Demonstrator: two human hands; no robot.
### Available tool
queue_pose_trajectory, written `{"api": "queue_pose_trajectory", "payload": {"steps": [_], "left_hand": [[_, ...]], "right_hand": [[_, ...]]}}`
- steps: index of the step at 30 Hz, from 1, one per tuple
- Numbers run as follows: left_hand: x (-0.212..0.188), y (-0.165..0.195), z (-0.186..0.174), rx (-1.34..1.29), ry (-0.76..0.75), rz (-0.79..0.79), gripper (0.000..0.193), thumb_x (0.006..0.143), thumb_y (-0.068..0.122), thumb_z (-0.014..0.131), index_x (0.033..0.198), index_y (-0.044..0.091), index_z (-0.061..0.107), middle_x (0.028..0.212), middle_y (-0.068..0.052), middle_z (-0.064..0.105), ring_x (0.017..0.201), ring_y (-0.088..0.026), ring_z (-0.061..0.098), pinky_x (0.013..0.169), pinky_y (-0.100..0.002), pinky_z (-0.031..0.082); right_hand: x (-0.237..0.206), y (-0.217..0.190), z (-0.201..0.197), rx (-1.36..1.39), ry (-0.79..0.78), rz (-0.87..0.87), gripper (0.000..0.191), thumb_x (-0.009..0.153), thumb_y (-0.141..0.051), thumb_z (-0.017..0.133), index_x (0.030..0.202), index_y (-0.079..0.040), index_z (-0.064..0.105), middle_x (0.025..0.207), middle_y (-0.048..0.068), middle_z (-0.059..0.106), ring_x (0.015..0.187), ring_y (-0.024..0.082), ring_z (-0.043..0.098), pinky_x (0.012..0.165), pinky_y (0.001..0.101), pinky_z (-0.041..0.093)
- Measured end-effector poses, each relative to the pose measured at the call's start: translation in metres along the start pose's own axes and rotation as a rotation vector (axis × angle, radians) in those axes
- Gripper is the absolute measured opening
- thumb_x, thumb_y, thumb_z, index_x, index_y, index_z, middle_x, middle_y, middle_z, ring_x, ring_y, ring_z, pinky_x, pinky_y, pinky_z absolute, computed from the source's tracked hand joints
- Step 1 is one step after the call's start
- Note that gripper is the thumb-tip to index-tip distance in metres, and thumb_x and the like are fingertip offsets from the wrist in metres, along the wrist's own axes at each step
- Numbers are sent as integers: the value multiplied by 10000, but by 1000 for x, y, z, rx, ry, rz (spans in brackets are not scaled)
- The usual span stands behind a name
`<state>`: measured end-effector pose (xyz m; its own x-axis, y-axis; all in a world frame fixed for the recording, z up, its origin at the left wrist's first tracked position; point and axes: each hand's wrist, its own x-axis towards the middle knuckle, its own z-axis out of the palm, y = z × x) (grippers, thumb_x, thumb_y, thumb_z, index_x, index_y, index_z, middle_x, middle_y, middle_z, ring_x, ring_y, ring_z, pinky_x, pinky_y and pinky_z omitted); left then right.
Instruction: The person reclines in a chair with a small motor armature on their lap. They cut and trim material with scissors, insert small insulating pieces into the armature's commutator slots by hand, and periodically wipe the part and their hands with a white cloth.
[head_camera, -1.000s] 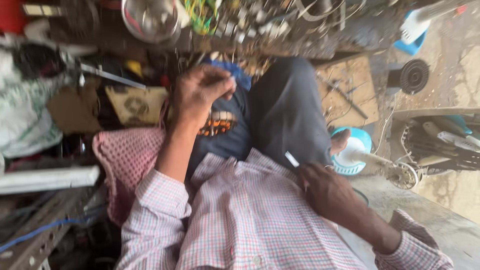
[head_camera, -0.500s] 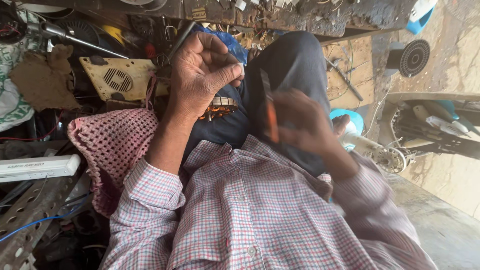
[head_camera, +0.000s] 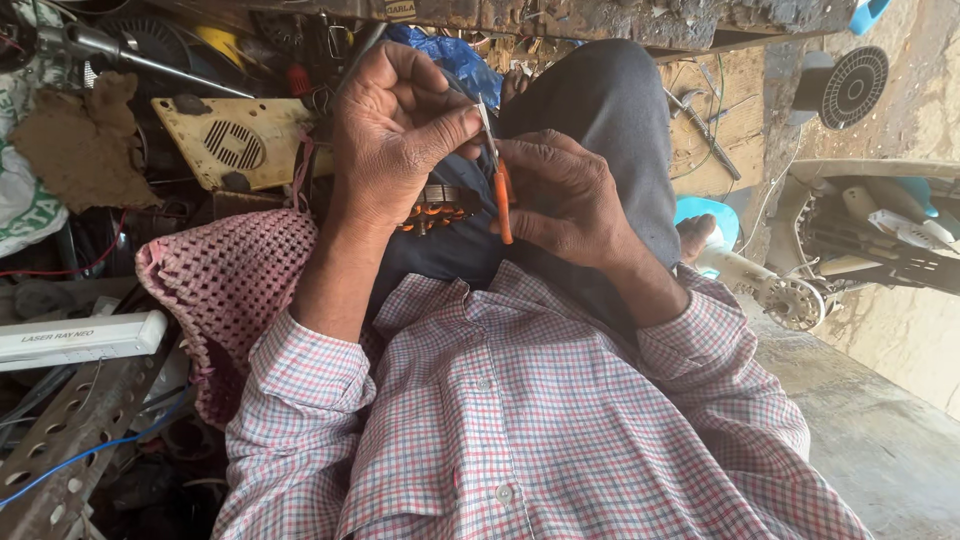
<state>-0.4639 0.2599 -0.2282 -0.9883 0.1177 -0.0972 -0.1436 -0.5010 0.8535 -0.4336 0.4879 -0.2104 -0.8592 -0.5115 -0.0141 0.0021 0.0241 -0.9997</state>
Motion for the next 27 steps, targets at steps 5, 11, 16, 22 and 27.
{"api": "queue_pose_trajectory", "payload": {"steps": [5, 11, 16, 22, 27], "left_hand": [[1, 4, 0, 8, -21, -6, 305, 965, -104, 769, 1089, 36, 527, 978, -117, 704, 885, -191, 759, 752, -339, 681], [0, 4, 1, -28, -10, -34, 315, 954, -82, 791, 1086, 37, 530, 959, -119, 706, 882, -191, 763, 748, -338, 681], [0, 5, 2, -3, 2, -45, 308, 951, -67, 797, 1080, 43, 540, 961, -116, 717, 897, -189, 768, 754, -335, 684], [0, 6, 4, -60, 7, -80, 319, 904, -85, 794, 1052, 52, 546, 944, -88, 686, 833, -186, 749, 710, -337, 667], [-1, -3, -6, -16, -57, -110, 316, 836, -27, 824, 1024, 47, 581, 921, -66, 688, 822, -183, 733, 719, -352, 668]], "right_hand": [[-1, 2, -2, -54, 3, 42, 570, 888, -60, 903, 1400, -5, 657, 1160, 69, 647, 1069, 142, 674, 943, 278, 593], [4, -6, -2, -83, -20, -76, 666, 837, -82, 911, 1418, -3, 596, 1286, 87, 609, 1217, 177, 627, 1060, 325, 549], [0, -5, 1, -53, 8, -56, 644, 853, -78, 912, 1416, 5, 611, 1273, 80, 617, 1163, 164, 635, 1019, 305, 549], [-6, 2, -2, -76, 16, 61, 592, 850, -66, 913, 1371, 25, 646, 1149, 66, 617, 1048, 166, 636, 921, 303, 560], [3, -3, -1, 83, -50, 95, 567, 868, -74, 787, 1384, 18, 571, 1302, 73, 649, 1148, 187, 665, 939, 323, 631]]}}
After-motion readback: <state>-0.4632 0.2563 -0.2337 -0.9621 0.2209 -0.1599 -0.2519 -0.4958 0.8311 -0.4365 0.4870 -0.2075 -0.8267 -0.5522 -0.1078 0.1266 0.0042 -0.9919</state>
